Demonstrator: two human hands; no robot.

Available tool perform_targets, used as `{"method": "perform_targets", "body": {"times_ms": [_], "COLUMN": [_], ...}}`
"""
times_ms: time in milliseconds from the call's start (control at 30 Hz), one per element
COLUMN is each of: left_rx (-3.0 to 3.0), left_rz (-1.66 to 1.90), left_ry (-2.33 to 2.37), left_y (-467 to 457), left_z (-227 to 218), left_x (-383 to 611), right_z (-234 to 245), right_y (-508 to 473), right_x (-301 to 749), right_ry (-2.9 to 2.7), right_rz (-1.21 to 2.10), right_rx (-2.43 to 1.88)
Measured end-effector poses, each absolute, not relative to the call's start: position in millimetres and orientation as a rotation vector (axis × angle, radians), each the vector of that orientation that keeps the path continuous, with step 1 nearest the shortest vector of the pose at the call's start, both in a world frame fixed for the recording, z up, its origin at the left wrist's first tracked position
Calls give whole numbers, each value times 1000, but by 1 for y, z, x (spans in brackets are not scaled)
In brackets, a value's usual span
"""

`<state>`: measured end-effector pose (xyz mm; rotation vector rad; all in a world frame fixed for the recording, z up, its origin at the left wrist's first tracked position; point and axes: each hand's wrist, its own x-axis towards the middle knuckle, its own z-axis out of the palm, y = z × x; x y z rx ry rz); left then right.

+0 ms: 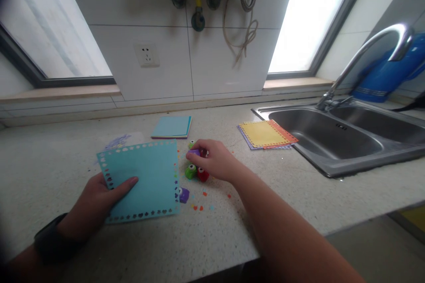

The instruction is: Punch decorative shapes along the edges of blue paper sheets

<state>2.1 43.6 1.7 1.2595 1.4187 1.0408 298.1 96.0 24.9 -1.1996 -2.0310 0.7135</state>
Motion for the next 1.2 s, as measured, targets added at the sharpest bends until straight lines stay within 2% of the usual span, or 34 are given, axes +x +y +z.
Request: {"method": "perform_targets", "body": {"times_ms": [333, 767, 1200], "left_rx": [1280, 1259, 1311], "left_rz": [802, 667, 708], "left_ry": [1222, 1134, 1129], "left_y": [54, 58, 59], "left_z": [7, 15, 6], "left_x": [-13, -20, -22], "right_z": [33, 34, 33], "right_y": [95, 85, 91], "right_x": [301, 303, 301], "right_ry": [-2509, -2720, -2658], "right_rz": [577, 450, 456], "right_rx": [-820, -1047, -928]}}
